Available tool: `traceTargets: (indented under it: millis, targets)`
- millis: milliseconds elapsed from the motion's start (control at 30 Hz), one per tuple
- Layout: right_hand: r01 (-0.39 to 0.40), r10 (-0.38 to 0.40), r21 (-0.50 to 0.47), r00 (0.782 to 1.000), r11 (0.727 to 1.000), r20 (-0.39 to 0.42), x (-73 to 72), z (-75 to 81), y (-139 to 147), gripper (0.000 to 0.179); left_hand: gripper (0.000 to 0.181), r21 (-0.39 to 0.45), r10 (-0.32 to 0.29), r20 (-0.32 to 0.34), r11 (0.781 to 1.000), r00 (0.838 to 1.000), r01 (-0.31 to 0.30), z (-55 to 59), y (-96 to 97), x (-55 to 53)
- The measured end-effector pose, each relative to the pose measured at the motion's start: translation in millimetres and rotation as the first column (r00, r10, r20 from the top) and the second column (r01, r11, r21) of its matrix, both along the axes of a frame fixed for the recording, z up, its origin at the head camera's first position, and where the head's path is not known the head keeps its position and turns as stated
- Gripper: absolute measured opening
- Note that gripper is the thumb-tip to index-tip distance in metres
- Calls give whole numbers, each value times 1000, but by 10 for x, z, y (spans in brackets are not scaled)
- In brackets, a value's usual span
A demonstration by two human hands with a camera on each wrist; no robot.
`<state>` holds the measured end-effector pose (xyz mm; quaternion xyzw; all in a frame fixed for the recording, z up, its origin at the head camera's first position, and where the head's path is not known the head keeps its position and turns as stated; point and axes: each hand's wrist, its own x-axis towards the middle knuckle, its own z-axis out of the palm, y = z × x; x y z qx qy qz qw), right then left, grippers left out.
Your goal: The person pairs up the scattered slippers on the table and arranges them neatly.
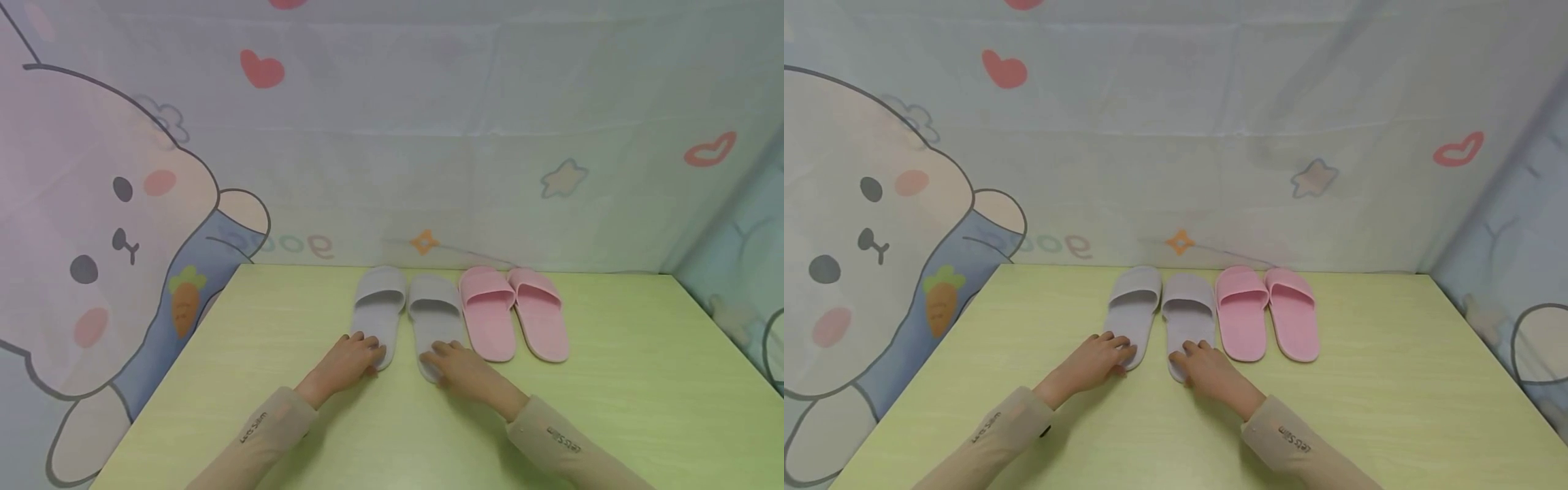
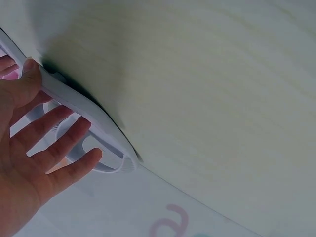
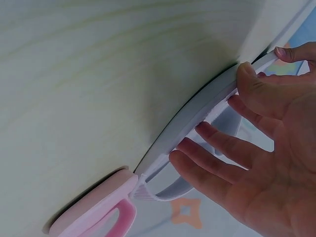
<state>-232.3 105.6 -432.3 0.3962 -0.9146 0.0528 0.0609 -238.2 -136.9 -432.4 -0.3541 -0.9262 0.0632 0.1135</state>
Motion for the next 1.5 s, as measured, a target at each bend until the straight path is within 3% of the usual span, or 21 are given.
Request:
traceTargets:
  millis: [233, 733, 1500]
  targets:
    - [-4, 5, 8, 1000, 1000, -20, -40, 2, -7, 42, 25, 7, 3, 4, 1000, 1000, -3, 24, 29, -2]
    - [40, -40, 18, 998, 999, 45, -121, 3, -45, 44, 25, -4, -7, -7, 1000, 1000, 7, 17, 47, -12]
    - [30, -31, 21, 999, 999, 34, -183, 9, -53, 44, 26, -4, 19, -5, 1000, 1000, -19, 9, 91, -27]
